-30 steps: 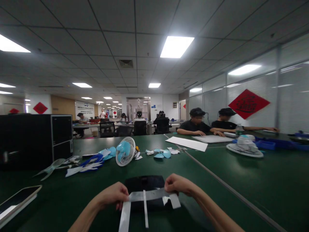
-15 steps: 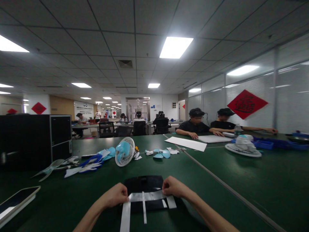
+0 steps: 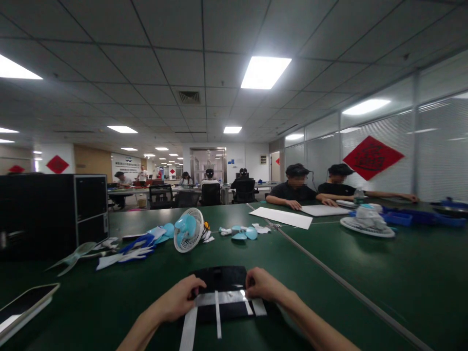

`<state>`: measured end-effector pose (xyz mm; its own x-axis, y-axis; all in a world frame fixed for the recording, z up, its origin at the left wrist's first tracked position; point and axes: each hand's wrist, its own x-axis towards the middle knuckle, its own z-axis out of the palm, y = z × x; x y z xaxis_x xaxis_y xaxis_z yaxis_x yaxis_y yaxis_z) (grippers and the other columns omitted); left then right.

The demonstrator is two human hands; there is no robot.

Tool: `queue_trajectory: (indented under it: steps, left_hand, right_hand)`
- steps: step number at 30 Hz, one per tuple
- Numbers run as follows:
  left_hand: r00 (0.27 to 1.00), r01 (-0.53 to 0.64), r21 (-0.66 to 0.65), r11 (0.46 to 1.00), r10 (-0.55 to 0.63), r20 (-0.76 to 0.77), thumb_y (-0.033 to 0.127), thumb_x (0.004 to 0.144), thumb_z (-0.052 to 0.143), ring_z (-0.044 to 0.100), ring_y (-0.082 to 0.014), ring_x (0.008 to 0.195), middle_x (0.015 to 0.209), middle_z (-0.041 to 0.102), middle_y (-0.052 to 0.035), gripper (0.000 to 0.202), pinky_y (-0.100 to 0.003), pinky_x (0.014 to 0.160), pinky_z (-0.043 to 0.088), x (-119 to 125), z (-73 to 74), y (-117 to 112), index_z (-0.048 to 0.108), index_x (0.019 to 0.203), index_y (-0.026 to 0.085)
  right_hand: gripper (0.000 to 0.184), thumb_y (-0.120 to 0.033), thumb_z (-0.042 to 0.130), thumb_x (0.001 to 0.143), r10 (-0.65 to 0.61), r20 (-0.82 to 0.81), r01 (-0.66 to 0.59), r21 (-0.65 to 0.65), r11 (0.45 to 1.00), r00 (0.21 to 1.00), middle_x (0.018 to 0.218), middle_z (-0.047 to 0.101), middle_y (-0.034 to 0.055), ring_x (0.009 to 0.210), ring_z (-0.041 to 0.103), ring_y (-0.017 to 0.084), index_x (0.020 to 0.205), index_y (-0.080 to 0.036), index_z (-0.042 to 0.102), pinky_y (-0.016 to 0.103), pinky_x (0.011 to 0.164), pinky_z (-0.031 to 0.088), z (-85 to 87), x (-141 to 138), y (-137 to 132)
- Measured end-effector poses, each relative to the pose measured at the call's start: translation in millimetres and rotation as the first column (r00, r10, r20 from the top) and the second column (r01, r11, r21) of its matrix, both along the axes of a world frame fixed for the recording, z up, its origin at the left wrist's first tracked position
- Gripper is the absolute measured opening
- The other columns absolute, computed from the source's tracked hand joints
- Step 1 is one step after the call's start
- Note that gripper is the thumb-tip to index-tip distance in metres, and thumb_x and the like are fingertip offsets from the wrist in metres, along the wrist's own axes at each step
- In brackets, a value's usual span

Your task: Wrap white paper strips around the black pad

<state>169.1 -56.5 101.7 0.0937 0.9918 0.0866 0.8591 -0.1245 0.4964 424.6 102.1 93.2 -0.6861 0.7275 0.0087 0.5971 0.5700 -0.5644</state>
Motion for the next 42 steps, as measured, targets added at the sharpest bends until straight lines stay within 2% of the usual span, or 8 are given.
queue_trajectory:
  steps: [3, 9, 13, 16, 22, 32, 35, 42]
  left_hand:
    - [0.989, 0.144, 0.001, 0.990, -0.144, -0.023, 0.008, 0.075, 0.043, 0.049, -0.0175, 0.099, 0.111, 0.053, -0.0028, 0.058, -0.029, 0.088, 0.038, 11.0, 0.4, -0.9, 0.054, 0.126, 0.031]
    - [0.986, 0.149, -0.022, 0.989, -0.150, -0.076, 0.003, 0.073, 0.040, 0.049, -0.0184, 0.095, 0.109, 0.050, -0.0032, 0.062, -0.030, 0.083, 0.039, 16.2, -5.9, 2.1, 0.057, 0.123, 0.035]
    - [0.982, 0.165, 0.001, 0.986, -0.165, -0.087, 0.002, 0.072, 0.039, 0.048, -0.0184, 0.096, 0.108, 0.051, -0.0028, 0.061, -0.030, 0.083, 0.038, 14.6, -7.4, 3.4, 0.059, 0.120, 0.035]
    - [0.980, 0.179, 0.001, 0.984, -0.178, -0.088, 0.003, 0.072, 0.038, 0.047, -0.0186, 0.097, 0.108, 0.051, -0.0029, 0.060, -0.030, 0.085, 0.038, 15.3, -6.7, 4.2, 0.059, 0.120, 0.033]
    - [0.982, 0.165, 0.008, 0.986, -0.164, -0.093, 0.003, 0.073, 0.036, 0.047, -0.0185, 0.096, 0.106, 0.052, -0.0027, 0.060, -0.031, 0.086, 0.038, 18.3, -4.8, 3.8, 0.059, 0.120, 0.033]
    - [0.983, 0.169, 0.034, 0.985, -0.166, -0.078, 0.004, 0.076, 0.035, 0.048, -0.0173, 0.100, 0.108, 0.053, -0.0023, 0.056, -0.030, 0.093, 0.036, 15.1, -11.5, 9.0, 0.062, 0.117, 0.032]
    - [0.985, 0.161, 0.030, 0.987, -0.158, -0.075, 0.005, 0.076, 0.035, 0.048, -0.0175, 0.099, 0.106, 0.053, -0.0025, 0.056, -0.030, 0.092, 0.037, 16.0, -11.0, 8.8, 0.061, 0.118, 0.032]
    - [0.985, 0.150, 0.024, 0.988, -0.148, -0.085, 0.012, 0.083, 0.040, 0.052, -0.0167, 0.099, 0.107, 0.055, -0.0013, 0.042, -0.027, 0.088, 0.038, 15.2, -2.7, 4.1, 0.065, 0.110, 0.032]
  right_hand:
    - [0.016, -0.017, 0.068, 0.059, 0.004, 0.006, -0.004, 0.020, 1.000, 1.000, 0.071, 0.067, -0.0002, 0.065, 0.058, 0.013, 0.075, -0.016, 0.071, 0.020, 0.052, 0.037, 1.0, -0.4, -0.7]
    - [0.017, -0.016, 0.065, 0.065, 0.024, 0.007, -0.025, 0.130, 0.991, 1.000, 0.082, 0.068, 0.0039, 0.072, 0.059, 0.016, 0.081, -0.016, 0.071, 0.023, 0.060, 0.042, 10.2, -0.6, -11.6]
    - [0.026, -0.012, 0.048, 0.077, 0.318, -0.073, -0.266, 0.390, 0.881, 0.945, 0.095, 0.067, 0.0052, 0.092, 0.058, 0.017, 0.089, -0.018, 0.071, 0.028, 0.084, 0.043, 13.7, -7.3, -39.3]
    - [0.044, -0.003, 0.041, 0.076, 0.523, 0.009, -0.483, 0.401, 0.779, 0.852, 0.108, 0.066, 0.0036, 0.101, 0.055, 0.016, 0.106, -0.021, 0.068, 0.027, 0.093, 0.039, 8.2, -16.5, -62.3]
    - [0.041, -0.009, 0.039, 0.082, 0.453, 0.122, -0.457, 0.440, 0.773, 0.883, 0.117, 0.062, 0.0082, 0.105, 0.053, 0.021, 0.113, -0.019, 0.065, 0.030, 0.092, 0.039, -7.1, -27.4, -80.4]
    - [0.040, -0.022, 0.046, 0.087, 0.559, 0.131, -0.550, 0.461, 0.697, 0.819, 0.134, 0.054, 0.0042, 0.119, 0.047, 0.023, 0.124, -0.032, 0.058, 0.037, 0.101, 0.033, -17.7, -7.2, -85.6]
    - [0.041, -0.021, 0.048, 0.086, 0.569, 0.108, -0.551, 0.445, 0.705, 0.815, 0.135, 0.053, 0.0023, 0.119, 0.047, 0.023, 0.123, -0.034, 0.059, 0.036, 0.102, 0.033, -13.5, -6.2, -86.6]
    - [0.037, -0.017, 0.041, 0.088, 0.385, 0.002, -0.354, 0.398, 0.846, 0.923, 0.119, 0.064, 0.0063, 0.110, 0.055, 0.021, 0.118, -0.023, 0.062, 0.032, 0.099, 0.039, -6.2, -5.2, -79.6]
